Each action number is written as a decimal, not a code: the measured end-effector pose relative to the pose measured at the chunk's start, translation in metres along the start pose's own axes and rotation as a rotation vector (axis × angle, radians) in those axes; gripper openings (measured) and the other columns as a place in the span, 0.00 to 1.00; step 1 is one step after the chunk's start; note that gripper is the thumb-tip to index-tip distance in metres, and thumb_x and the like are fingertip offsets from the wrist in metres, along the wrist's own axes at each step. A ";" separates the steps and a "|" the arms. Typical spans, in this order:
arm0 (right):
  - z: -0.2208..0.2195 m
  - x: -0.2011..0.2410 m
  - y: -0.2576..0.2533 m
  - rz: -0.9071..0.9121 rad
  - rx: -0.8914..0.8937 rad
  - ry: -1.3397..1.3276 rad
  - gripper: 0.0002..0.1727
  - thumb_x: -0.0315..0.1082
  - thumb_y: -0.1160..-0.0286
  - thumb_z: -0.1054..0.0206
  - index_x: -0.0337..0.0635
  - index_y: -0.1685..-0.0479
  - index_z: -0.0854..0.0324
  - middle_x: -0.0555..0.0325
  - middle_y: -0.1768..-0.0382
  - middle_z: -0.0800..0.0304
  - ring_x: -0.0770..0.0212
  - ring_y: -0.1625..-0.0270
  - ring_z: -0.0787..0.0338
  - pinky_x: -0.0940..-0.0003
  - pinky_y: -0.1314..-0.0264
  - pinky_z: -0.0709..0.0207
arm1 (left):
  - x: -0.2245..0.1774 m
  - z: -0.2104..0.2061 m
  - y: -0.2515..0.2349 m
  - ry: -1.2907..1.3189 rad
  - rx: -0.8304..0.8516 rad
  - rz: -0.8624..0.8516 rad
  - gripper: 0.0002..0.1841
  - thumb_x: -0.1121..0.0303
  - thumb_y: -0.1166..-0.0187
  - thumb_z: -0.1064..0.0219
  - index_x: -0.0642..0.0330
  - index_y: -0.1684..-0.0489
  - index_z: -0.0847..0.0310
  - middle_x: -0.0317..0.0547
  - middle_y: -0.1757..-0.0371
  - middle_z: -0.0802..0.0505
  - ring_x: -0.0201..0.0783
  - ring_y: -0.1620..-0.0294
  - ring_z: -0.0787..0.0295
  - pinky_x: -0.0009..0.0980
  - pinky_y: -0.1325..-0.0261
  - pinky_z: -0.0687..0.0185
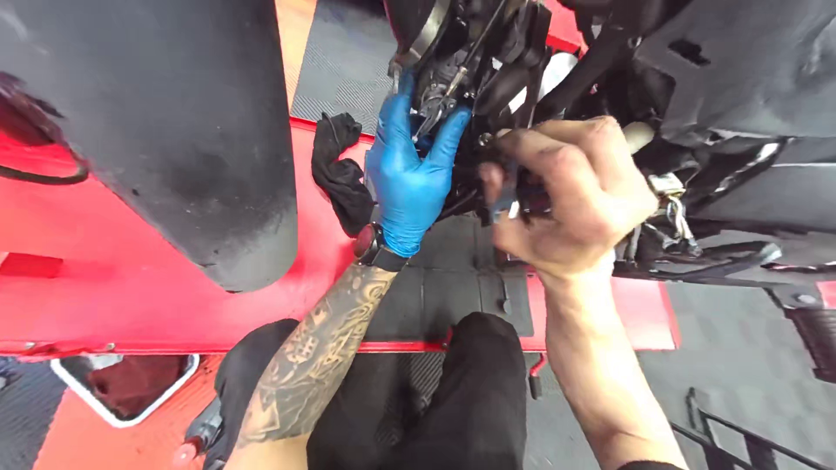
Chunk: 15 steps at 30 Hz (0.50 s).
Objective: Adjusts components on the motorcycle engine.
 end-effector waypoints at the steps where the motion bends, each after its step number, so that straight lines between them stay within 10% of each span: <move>1: 0.007 -0.004 -0.007 -0.046 -0.002 -0.032 0.13 0.33 0.22 0.30 0.31 0.48 0.10 0.43 0.57 0.08 0.55 0.55 0.09 0.64 0.54 0.16 | 0.000 0.001 -0.001 0.008 -0.004 -0.007 0.31 0.65 0.20 0.26 0.72 0.20 0.30 0.61 0.30 0.14 0.42 0.34 0.12 0.35 0.33 0.14; 5: 0.025 -0.027 -0.037 -0.323 -0.073 -0.246 0.11 0.32 0.11 0.40 0.30 0.46 0.20 0.57 0.64 0.11 0.71 0.70 0.10 0.75 0.71 0.13 | 0.002 -0.001 0.001 0.050 -0.011 -0.010 0.31 0.66 0.20 0.26 0.73 0.21 0.28 0.63 0.31 0.15 0.44 0.37 0.11 0.35 0.36 0.12; 15: 0.006 0.007 -0.012 -0.279 -0.423 0.120 0.12 0.27 0.11 0.45 0.22 0.44 0.27 0.49 0.62 0.15 0.68 0.67 0.13 0.72 0.68 0.16 | 0.004 -0.002 -0.001 0.078 -0.052 -0.057 0.31 0.66 0.22 0.24 0.76 0.23 0.27 0.66 0.31 0.15 0.45 0.37 0.11 0.33 0.36 0.14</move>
Point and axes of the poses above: each hand's wrist, its own y-axis away from the middle knuckle, its own z-axis out of the back of the hand, x = y × z, the point moved 7 cm from there along -y, towards the middle knuckle
